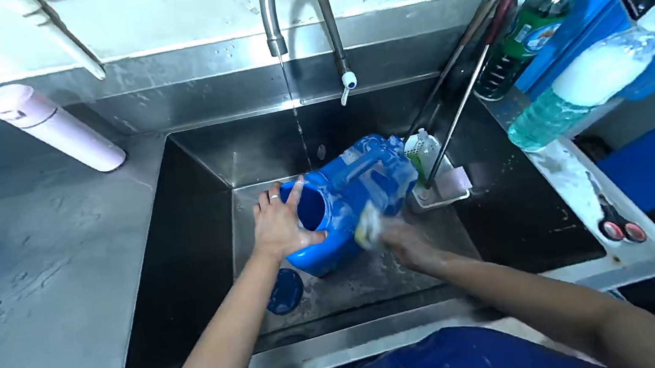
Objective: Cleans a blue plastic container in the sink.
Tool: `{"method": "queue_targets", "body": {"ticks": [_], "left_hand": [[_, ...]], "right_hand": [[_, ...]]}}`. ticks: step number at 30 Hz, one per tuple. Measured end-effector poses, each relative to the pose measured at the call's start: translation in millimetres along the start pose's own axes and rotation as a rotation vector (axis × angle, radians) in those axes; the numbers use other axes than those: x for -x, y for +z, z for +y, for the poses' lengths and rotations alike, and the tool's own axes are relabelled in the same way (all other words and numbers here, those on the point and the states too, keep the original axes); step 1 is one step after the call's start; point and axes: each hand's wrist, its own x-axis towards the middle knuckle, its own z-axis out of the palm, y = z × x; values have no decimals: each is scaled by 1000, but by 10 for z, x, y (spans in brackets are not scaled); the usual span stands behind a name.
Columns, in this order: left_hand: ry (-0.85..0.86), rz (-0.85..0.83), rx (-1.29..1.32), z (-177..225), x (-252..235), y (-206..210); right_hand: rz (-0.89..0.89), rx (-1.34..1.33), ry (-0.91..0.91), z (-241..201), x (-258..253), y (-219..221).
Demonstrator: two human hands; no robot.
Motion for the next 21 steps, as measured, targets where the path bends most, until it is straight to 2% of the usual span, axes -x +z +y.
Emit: {"method": "queue_targets", "body": {"ticks": [1, 2, 5, 7, 8, 11, 12, 13, 15, 17, 19, 21], "left_hand": [[-16, 31, 32, 75, 14, 38], [-20, 75, 73, 182, 22, 89], [1, 200, 256, 649, -104, 264], [28, 203, 298, 886, -193, 384], [26, 190, 281, 924, -240, 392], [29, 110, 281, 871, -318, 227], [35, 60, 279, 856, -275, 205], [43, 28, 278, 847, -253, 176], [44, 12, 261, 883, -266, 136], [55, 15, 280, 888, -287, 150], [89, 97, 473, 680, -362, 158], [43, 264, 867, 312, -318, 233]], "right_hand": [[-83, -115, 79, -126, 139, -101], [-88, -242, 175, -256, 124, -245], [374, -447, 443, -316, -380, -676], [617, -494, 580, -321, -534, -312], [623, -509, 637, -519, -506, -35], [242, -527, 626, -1239, -291, 360], [198, -551, 617, -1314, -259, 320], [248, -579, 628, -1251, -281, 154], [458, -556, 676, -826, -334, -222], [484, -463, 674, -591, -405, -224], [302, -410, 528, -901, -443, 6], [129, -406, 329, -1194, -465, -60]]}}
